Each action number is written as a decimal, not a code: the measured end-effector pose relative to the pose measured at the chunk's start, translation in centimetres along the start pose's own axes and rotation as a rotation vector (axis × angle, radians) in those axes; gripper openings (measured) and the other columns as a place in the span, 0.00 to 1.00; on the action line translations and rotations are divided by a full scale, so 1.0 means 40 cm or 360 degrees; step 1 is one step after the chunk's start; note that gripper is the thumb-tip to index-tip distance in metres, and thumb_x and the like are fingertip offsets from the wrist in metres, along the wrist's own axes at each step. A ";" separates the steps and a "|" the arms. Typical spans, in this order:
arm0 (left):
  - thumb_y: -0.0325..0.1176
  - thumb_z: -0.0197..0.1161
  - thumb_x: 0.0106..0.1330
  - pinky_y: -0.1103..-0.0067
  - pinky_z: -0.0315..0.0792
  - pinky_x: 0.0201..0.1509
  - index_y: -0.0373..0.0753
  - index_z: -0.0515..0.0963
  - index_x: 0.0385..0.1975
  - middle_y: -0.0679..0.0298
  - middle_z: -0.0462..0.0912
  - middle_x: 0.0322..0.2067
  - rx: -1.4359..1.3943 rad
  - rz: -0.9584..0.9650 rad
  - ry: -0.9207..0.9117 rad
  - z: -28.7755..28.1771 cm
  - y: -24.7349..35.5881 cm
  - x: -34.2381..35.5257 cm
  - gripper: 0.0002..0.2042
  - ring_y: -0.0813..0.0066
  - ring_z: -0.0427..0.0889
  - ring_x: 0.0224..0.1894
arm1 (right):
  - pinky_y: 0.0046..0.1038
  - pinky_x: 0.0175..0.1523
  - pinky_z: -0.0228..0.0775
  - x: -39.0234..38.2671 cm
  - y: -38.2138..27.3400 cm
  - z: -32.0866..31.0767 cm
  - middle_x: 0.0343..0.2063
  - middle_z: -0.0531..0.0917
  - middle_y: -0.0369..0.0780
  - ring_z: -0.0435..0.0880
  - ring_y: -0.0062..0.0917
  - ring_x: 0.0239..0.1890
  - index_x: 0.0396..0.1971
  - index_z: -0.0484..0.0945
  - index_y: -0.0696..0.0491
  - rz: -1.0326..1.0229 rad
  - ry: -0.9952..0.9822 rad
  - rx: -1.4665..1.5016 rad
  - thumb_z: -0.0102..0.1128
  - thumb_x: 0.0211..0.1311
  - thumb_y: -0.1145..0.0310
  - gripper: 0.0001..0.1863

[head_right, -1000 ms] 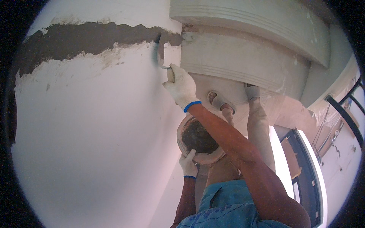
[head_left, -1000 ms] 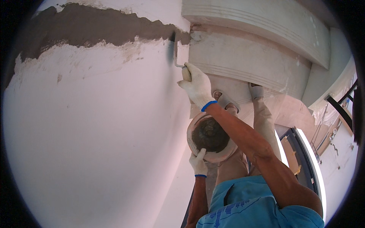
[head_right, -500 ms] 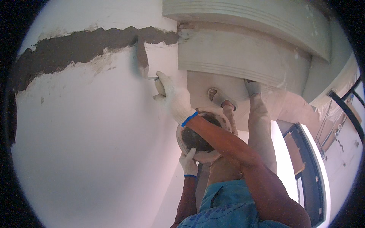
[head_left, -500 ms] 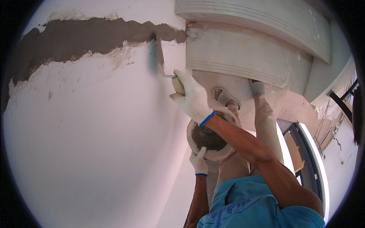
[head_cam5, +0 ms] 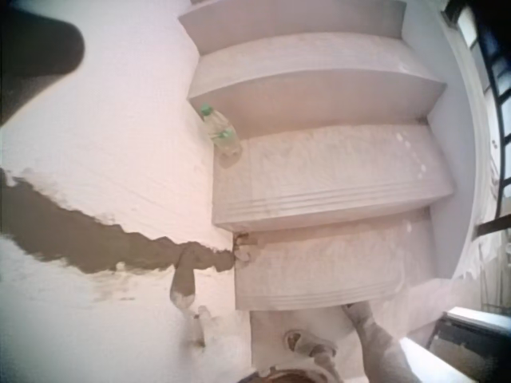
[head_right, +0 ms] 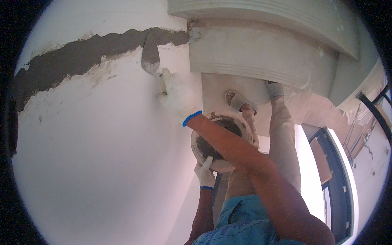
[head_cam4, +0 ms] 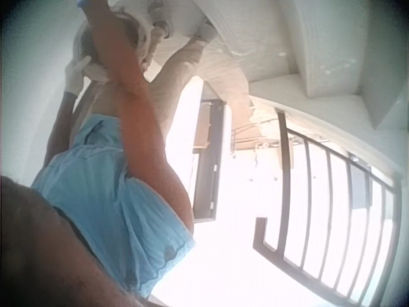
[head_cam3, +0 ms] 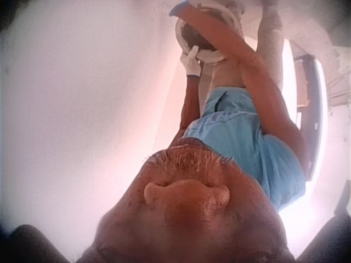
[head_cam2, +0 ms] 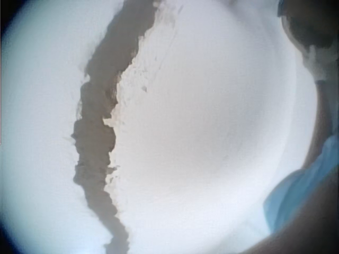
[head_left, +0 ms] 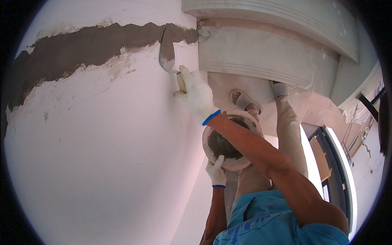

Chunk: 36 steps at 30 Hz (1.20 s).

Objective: The person applies plaster to a wall using a trowel and a bucket. They repeatedly scoop plaster from the bucket and spread it onto the wall surface, smoothing the material to cover the existing wall.

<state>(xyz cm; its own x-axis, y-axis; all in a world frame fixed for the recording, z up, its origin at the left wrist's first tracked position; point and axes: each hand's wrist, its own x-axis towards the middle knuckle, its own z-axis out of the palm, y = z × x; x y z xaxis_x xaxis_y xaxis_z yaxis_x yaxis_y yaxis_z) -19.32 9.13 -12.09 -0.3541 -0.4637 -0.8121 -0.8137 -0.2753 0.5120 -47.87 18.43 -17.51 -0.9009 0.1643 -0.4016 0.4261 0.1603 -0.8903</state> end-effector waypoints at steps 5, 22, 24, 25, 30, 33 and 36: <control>0.26 0.72 0.66 0.71 0.79 0.57 0.25 0.75 0.63 0.55 0.84 0.54 -0.0053 -0.0023 -0.0054 0.006 0.002 0.005 0.26 0.66 0.85 0.51 | 0.46 0.51 0.78 -0.054 -0.032 -0.021 0.45 0.81 0.47 0.84 0.50 0.47 0.74 0.66 0.47 0.0049 -0.0158 0.0025 0.74 0.56 0.65 0.43; 0.25 0.71 0.66 0.70 0.79 0.58 0.24 0.76 0.62 0.55 0.84 0.54 -0.0007 -0.0019 -0.0028 0.034 0.002 -0.001 0.24 0.65 0.85 0.51 | 0.42 0.50 0.78 0.018 0.031 -0.058 0.42 0.80 0.48 0.84 0.47 0.47 0.67 0.72 0.51 -0.0032 -0.0037 0.0092 0.75 0.53 0.66 0.39; 0.25 0.71 0.66 0.70 0.79 0.58 0.24 0.76 0.62 0.55 0.84 0.54 -0.0014 -0.0038 -0.0022 0.032 0.002 0.000 0.25 0.65 0.85 0.52 | 0.42 0.49 0.78 -0.002 0.025 -0.036 0.42 0.80 0.48 0.84 0.47 0.46 0.68 0.72 0.50 -0.0086 -0.0026 0.0099 0.75 0.53 0.65 0.40; 0.25 0.71 0.66 0.70 0.79 0.58 0.24 0.76 0.62 0.55 0.84 0.54 -0.0030 -0.0042 -0.0013 0.027 -0.001 -0.001 0.25 0.65 0.85 0.52 | 0.42 0.49 0.78 -0.026 0.007 -0.035 0.42 0.80 0.47 0.84 0.47 0.46 0.68 0.71 0.50 -0.0055 -0.0092 0.0137 0.75 0.53 0.65 0.40; 0.25 0.70 0.66 0.69 0.78 0.59 0.24 0.76 0.62 0.55 0.84 0.54 0.0012 -0.0039 -0.0021 0.023 -0.006 0.006 0.25 0.64 0.85 0.52 | 0.42 0.51 0.78 -0.090 -0.004 -0.087 0.44 0.82 0.48 0.84 0.48 0.48 0.70 0.72 0.49 -0.0006 -0.0239 0.0253 0.76 0.52 0.65 0.41; 0.25 0.71 0.66 0.70 0.78 0.61 0.24 0.76 0.62 0.55 0.84 0.55 0.0040 -0.0038 -0.0042 0.025 -0.002 0.004 0.25 0.64 0.84 0.53 | 0.42 0.52 0.77 -0.090 0.036 -0.074 0.45 0.83 0.49 0.85 0.48 0.49 0.70 0.73 0.50 -0.0030 -0.0028 0.0317 0.76 0.52 0.66 0.41; 0.25 0.71 0.66 0.69 0.77 0.62 0.24 0.76 0.63 0.55 0.84 0.56 0.0063 -0.0045 -0.0022 0.018 -0.007 0.007 0.25 0.64 0.84 0.55 | 0.42 0.53 0.77 -0.028 0.042 -0.076 0.45 0.84 0.49 0.85 0.49 0.49 0.69 0.73 0.52 0.0015 -0.0002 0.0312 0.76 0.53 0.66 0.40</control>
<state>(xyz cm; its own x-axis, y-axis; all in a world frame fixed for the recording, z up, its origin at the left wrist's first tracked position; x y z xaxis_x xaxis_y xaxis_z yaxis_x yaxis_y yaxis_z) -19.53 9.68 -12.68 -0.3371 -0.4444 -0.8300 -0.8410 -0.2541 0.4776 -45.88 21.45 -17.88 -0.8971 0.1639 -0.4103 0.4106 -0.0336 -0.9112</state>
